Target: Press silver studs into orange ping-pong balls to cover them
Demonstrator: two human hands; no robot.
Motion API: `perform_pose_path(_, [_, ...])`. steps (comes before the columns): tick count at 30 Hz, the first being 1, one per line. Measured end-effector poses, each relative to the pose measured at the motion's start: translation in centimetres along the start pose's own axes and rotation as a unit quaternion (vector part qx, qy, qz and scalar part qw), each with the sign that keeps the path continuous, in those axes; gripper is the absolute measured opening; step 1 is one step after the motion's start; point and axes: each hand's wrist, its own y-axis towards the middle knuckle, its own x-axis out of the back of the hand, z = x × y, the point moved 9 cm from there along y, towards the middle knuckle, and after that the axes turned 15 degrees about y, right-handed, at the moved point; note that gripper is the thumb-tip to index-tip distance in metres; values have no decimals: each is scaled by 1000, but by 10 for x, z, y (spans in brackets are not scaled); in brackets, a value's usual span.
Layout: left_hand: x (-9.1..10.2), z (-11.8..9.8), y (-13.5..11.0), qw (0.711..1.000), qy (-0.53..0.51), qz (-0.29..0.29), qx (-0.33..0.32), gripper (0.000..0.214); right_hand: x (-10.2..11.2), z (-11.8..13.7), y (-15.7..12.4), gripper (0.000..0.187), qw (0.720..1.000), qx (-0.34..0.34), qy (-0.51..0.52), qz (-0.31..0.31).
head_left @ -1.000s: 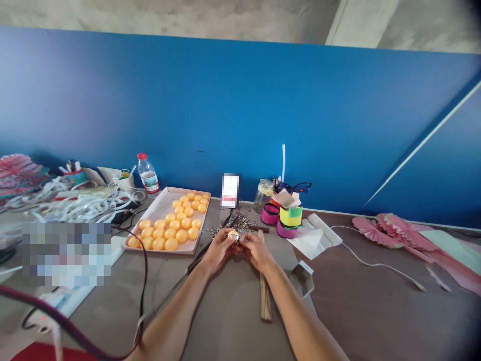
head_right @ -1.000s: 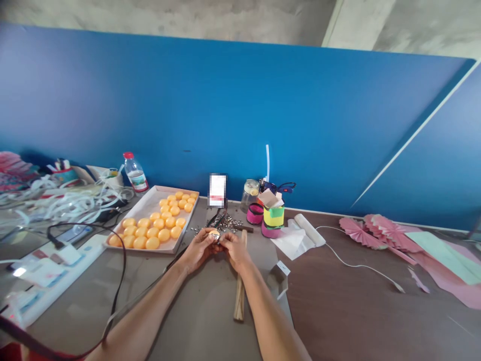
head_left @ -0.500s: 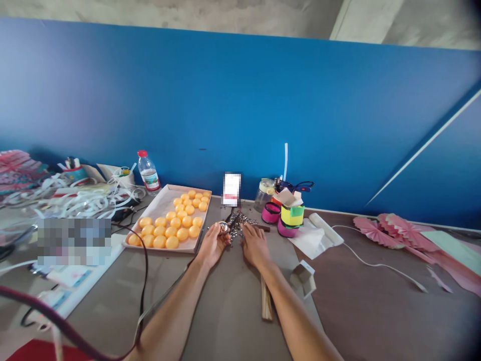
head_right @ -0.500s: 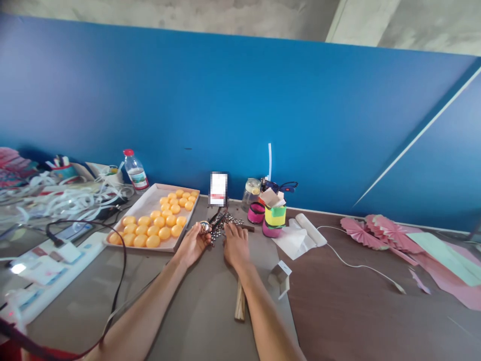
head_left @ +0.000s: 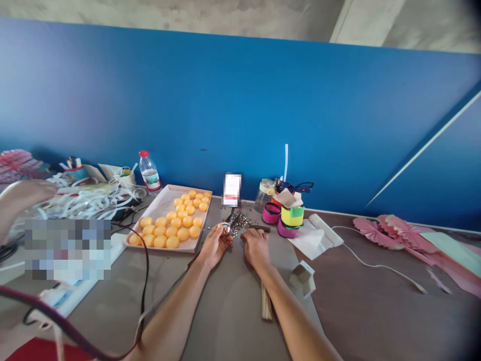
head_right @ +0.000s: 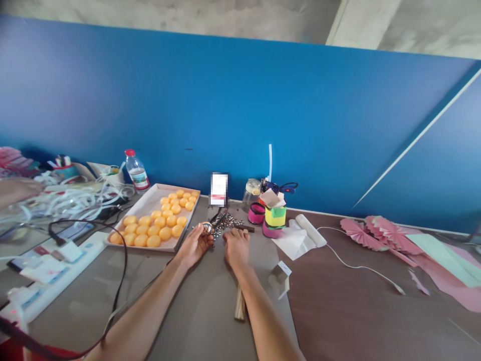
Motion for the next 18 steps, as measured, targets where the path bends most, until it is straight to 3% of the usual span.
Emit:
perform_pose_path(2, [-1,1,-1,1000,-6,3,8,30,4,-2,1,20,989,-8,144,-25])
perform_pose_path(5, [-4,3,-1,1000,0,18,17,30,2,-13,3,15,931,-65,357,-42])
perform_pose_path(8, [-7,4,-2,999,10,32,20,30,-6,-20,3,14,866,-116,483,-49])
perform_pose_path(10, [-9,5,-3,999,11,39,24,29,-10,-21,2,15,840,-125,525,-52])
perform_pose_path(14, [-12,7,-4,998,10,49,34,28,-17,-26,2,16,825,-129,547,-54])
perform_pose_path(18, [-12,8,-5,998,7,44,42,29,-15,-26,3,16,831,-126,539,-59])
